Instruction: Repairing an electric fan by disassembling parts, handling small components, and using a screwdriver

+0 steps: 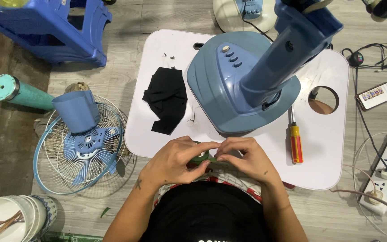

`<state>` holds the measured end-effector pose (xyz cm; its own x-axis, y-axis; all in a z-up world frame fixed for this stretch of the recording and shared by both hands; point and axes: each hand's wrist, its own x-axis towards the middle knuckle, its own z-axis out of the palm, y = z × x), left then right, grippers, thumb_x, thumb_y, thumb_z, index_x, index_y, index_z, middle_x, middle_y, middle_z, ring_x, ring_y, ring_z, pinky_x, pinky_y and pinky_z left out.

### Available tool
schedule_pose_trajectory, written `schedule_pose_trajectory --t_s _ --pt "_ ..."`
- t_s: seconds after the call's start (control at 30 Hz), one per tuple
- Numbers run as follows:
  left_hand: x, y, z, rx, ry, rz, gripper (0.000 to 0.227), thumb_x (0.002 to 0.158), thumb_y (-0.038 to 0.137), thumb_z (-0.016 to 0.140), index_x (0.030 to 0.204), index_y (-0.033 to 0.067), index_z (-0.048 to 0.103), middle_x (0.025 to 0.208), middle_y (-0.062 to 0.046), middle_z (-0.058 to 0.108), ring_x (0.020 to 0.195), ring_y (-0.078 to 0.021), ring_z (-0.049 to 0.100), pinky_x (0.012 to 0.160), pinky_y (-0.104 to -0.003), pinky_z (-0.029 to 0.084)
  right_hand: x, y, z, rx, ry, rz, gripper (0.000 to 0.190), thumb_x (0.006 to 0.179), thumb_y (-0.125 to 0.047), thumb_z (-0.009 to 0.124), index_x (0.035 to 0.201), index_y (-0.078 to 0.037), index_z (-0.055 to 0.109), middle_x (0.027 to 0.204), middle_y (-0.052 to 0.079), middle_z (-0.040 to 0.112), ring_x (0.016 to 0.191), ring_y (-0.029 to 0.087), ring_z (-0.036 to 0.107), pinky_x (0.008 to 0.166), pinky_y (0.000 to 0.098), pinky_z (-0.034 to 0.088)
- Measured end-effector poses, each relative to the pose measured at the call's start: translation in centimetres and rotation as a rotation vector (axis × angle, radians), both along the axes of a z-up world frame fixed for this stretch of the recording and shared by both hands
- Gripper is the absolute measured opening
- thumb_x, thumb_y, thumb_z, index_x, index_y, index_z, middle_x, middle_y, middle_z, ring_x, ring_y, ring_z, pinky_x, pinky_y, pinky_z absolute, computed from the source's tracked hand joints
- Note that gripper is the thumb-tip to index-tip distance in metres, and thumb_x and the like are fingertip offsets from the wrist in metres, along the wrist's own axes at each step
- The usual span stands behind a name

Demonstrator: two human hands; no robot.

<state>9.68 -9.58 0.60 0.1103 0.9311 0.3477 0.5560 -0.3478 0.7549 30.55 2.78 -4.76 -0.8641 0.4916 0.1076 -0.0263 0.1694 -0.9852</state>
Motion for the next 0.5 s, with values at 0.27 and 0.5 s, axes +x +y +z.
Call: schedule_pose_trajectory --t_s 0.27,0.5 --pt "-0.04 0.16 -0.15 -0.023 -0.012 -0.003 0.042 0.085 0.009 0.069 0.127 0.0047 0.069 0.050 -0.011 0.060 0.048 -0.0306 0.062 0.069 -0.041 0.058 0.05 0.32 -0.61 -0.012 -0.013 0.018 0.005 0.087 -0.007 0.079 0.088 -0.002 0.079 0.083 0.013 0.077 0.081 0.028 0.076 0.080 0.0422 0.057" --pt "-0.24 0.06 0.12 -0.044 0.001 0.007 0.042 0.085 0.009 0.070 0.127 0.0059 0.069 0.050 -0.012 0.061 0.050 -0.0308 0.064 0.069 -0.040 0.057 0.15 -0.02 -0.66 -0.059 0.028 0.073 0.014 0.091 -0.013 0.077 0.099 -0.001 0.078 0.091 0.015 0.077 0.089 0.026 0.073 0.085 0.0441 0.055"
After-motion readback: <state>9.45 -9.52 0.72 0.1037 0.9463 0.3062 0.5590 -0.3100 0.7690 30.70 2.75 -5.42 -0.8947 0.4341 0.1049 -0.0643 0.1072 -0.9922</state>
